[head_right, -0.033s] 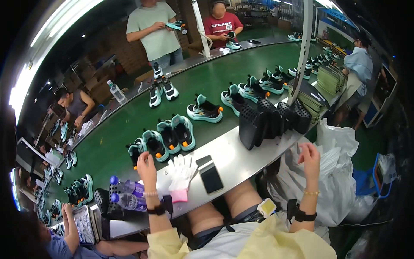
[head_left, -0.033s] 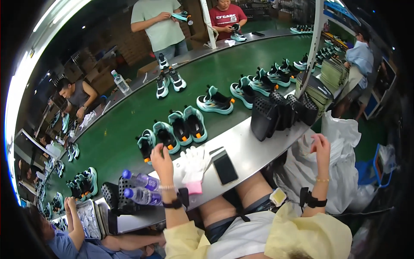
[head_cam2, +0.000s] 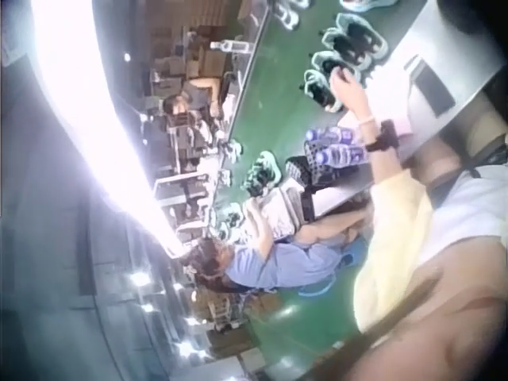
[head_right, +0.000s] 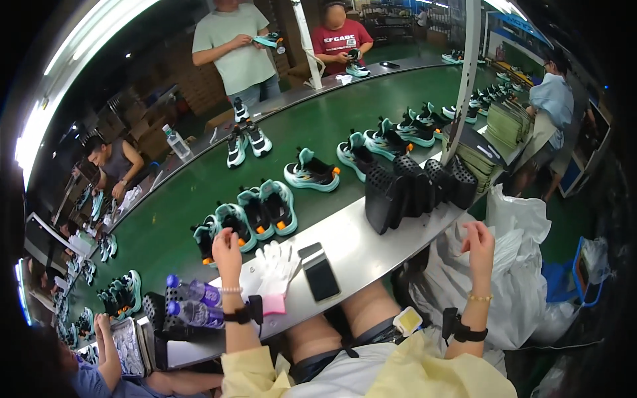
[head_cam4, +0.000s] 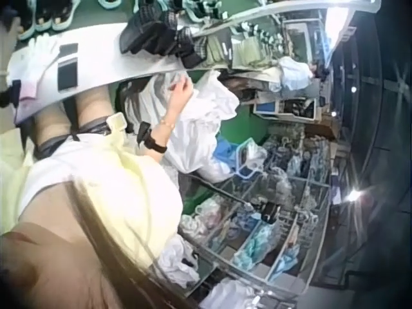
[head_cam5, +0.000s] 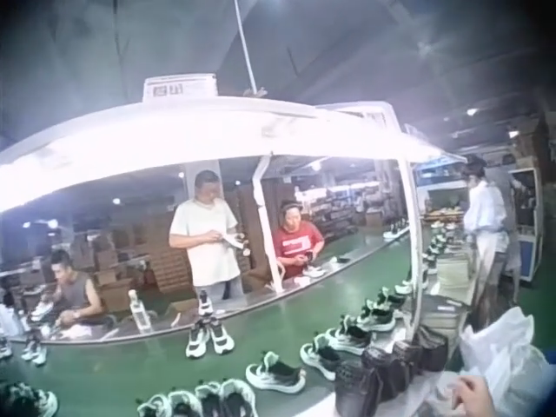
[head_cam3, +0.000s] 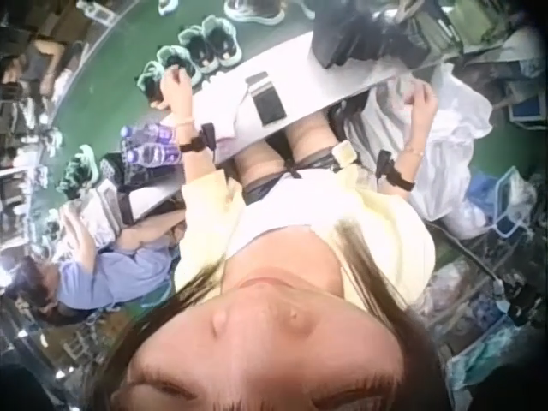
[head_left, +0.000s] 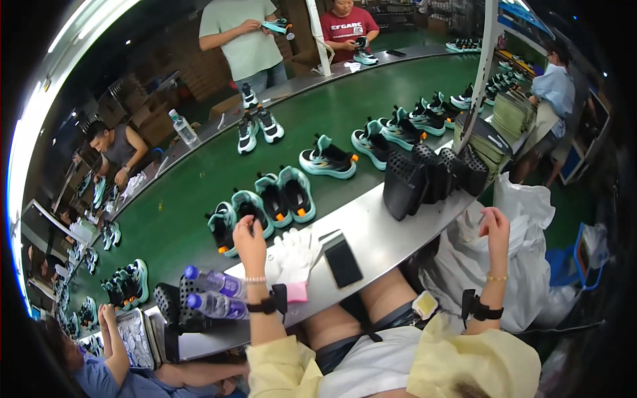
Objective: Inspect shoes on an assembly line and collect components from a box.
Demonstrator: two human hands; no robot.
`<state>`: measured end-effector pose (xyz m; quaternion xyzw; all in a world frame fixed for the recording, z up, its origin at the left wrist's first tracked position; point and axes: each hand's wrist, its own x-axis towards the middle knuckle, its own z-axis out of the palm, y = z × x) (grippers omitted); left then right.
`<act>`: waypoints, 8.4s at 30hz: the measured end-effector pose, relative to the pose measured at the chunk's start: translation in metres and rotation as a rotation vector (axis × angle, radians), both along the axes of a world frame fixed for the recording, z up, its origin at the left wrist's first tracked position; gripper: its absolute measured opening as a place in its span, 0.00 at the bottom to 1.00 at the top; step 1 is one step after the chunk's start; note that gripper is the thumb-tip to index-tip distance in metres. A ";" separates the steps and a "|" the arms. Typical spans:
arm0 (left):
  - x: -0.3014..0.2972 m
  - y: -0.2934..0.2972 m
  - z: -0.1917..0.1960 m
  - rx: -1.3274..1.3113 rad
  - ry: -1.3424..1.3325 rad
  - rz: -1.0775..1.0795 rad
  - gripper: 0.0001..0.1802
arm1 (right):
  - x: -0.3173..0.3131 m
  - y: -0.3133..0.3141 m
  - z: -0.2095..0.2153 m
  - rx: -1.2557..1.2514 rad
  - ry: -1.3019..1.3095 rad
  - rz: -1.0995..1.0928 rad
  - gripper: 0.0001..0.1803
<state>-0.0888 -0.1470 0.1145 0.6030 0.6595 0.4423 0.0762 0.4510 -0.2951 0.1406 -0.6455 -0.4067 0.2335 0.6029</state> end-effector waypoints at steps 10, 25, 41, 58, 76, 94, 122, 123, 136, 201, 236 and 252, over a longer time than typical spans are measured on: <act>0.024 0.129 -0.071 -0.404 0.669 -0.035 0.24 | -0.009 0.123 0.055 0.079 -0.467 0.061 0.12; 0.119 0.123 -0.050 -0.313 0.179 0.015 0.16 | -0.070 0.190 0.058 -0.303 -1.273 0.406 0.25; -0.016 0.200 -0.109 -0.321 -0.220 0.017 0.26 | -0.313 0.276 0.054 -0.107 -1.193 0.968 0.27; -0.019 0.190 -0.133 -0.255 -0.607 -0.112 0.29 | -0.449 0.349 -0.105 -0.055 -1.187 0.618 0.13; 0.004 0.181 -0.118 -0.254 -0.670 -0.134 0.25 | -0.451 0.372 -0.119 -0.215 -1.027 0.767 0.15; 0.025 0.183 -0.102 -0.227 0.314 0.185 0.33 | -0.058 0.189 0.037 0.145 -0.817 -0.110 0.18; 0.077 0.069 -0.060 -0.235 0.547 -0.040 0.29 | -0.186 0.179 0.082 0.010 -0.570 0.456 0.24; 0.073 0.069 -0.067 -0.243 0.536 -0.019 0.28 | -0.220 0.192 0.071 -0.032 -0.548 0.645 0.26; 0.060 0.083 -0.077 -0.274 0.433 -0.032 0.16 | -0.398 0.340 -0.077 0.024 -1.397 0.700 0.09; 0.137 0.241 -0.111 -0.318 -0.269 -0.259 0.32 | -0.241 0.355 -0.025 -0.456 -1.073 0.504 0.30; 0.196 0.206 -0.095 -0.229 0.316 0.000 0.38 | 0.036 0.203 -0.020 -0.017 -0.832 0.060 0.21; 0.224 0.193 -0.039 0.207 0.321 -0.043 0.34 | 0.033 0.185 0.035 0.170 -0.327 0.173 0.24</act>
